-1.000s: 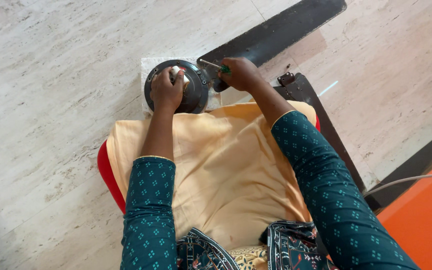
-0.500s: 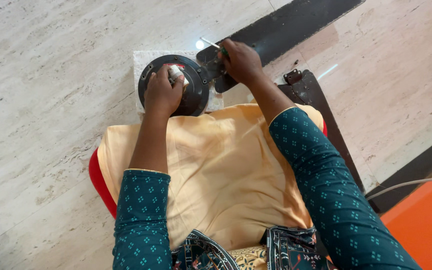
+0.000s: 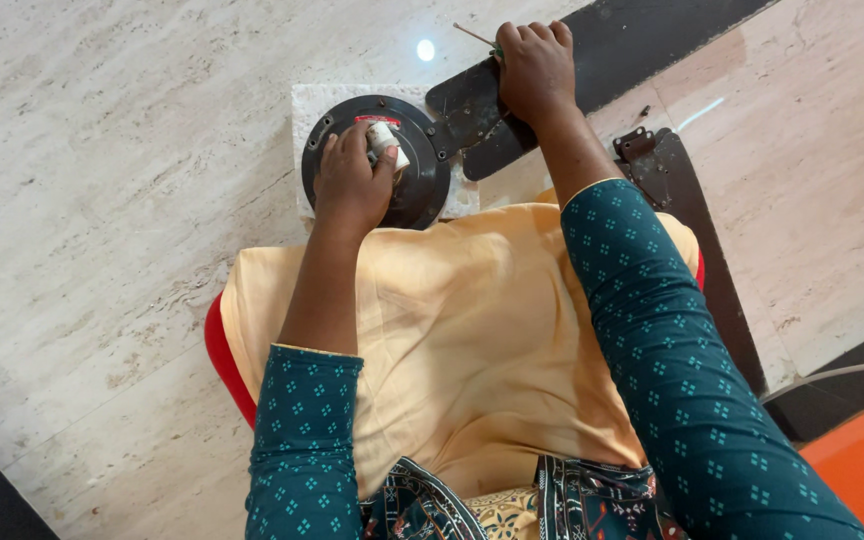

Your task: The person sits on the floor and uses a screwdriver to attach a fan blade to the motor housing. They align the blade, insert screws, and tighten them to secure the blade in place.

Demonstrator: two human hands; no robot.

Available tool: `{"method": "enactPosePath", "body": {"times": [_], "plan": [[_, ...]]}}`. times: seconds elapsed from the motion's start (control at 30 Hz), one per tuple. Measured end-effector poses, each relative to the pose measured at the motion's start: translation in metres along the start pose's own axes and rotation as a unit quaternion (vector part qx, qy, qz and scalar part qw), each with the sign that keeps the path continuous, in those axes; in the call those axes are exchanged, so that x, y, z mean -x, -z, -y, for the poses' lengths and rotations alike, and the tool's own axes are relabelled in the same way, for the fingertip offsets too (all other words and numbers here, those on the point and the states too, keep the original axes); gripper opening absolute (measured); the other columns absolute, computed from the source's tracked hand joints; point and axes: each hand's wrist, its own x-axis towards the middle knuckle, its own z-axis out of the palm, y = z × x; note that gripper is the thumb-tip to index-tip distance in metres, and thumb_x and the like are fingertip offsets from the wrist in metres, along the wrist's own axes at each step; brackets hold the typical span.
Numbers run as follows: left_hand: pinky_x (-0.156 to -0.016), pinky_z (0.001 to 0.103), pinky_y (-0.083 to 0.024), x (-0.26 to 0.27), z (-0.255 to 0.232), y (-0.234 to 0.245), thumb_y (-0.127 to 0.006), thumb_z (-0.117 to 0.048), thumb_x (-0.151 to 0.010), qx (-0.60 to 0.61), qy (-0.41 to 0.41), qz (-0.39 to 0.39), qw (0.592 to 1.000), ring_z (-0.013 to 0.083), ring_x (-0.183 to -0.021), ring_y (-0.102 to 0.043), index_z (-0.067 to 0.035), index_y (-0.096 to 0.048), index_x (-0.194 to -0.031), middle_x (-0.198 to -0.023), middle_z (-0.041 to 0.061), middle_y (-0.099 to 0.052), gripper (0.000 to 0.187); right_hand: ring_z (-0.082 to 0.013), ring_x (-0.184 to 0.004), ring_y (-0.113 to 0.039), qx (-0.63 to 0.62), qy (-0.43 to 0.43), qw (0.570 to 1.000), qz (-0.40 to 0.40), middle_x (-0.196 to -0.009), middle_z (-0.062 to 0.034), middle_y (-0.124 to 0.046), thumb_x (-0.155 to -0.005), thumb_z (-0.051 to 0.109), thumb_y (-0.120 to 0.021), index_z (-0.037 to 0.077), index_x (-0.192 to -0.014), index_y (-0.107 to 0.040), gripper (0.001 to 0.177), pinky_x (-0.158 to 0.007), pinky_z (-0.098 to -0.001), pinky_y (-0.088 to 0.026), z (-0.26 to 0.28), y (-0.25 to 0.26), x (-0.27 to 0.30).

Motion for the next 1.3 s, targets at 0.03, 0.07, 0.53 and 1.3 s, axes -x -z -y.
{"method": "enactPosePath", "body": {"times": [0.03,0.07,0.53,1.3], "plan": [[-0.121,0.053,-0.029,0.000,-0.001,0.000,-0.059,-0.045,-0.101,0.000,-0.008,-0.002,1.000,0.0448,-0.146,-0.038,-0.009,-0.049,-0.146,-0.152,0.015,-0.052,0.058,-0.0357,-0.115,-0.061,0.003,0.007,1.000,-0.011,-0.105,-0.0115,-0.070,-0.105,0.017,-0.063,0.009,-0.111,-0.060,0.010,-0.112,-0.0565,-0.031,0.000,0.000,0.000],[-0.121,0.054,-0.029,0.000,-0.003,0.000,-0.059,-0.046,-0.101,0.003,-0.003,-0.003,1.000,0.0454,-0.147,-0.037,-0.010,-0.048,-0.147,-0.152,0.015,-0.052,0.059,-0.0358,-0.112,-0.062,0.006,0.014,1.000,-0.022,-0.104,-0.0109,-0.070,-0.105,0.017,-0.063,0.010,-0.111,-0.060,0.010,-0.110,-0.0556,-0.032,-0.001,0.000,0.000],[-0.116,0.067,-0.028,0.005,-0.022,0.010,-0.056,-0.046,-0.101,0.017,0.075,0.041,0.996,0.0541,-0.148,-0.028,-0.014,-0.041,-0.151,-0.154,0.015,-0.051,0.061,-0.0363,-0.117,-0.060,0.051,0.004,0.998,-0.023,-0.109,-0.0119,-0.070,-0.100,0.013,-0.063,0.009,-0.114,-0.061,0.014,-0.111,-0.0557,-0.031,0.002,-0.007,0.004],[-0.116,0.065,-0.027,0.003,-0.018,0.007,-0.056,-0.046,-0.103,0.003,0.063,0.041,0.997,0.0541,-0.147,-0.028,-0.013,-0.038,-0.152,-0.152,0.019,-0.050,0.062,-0.0364,-0.119,-0.058,0.079,-0.013,0.997,-0.010,-0.113,-0.0135,-0.069,-0.099,0.012,-0.061,0.007,-0.120,-0.060,0.022,-0.110,-0.0563,-0.031,0.003,-0.007,0.010]]}}
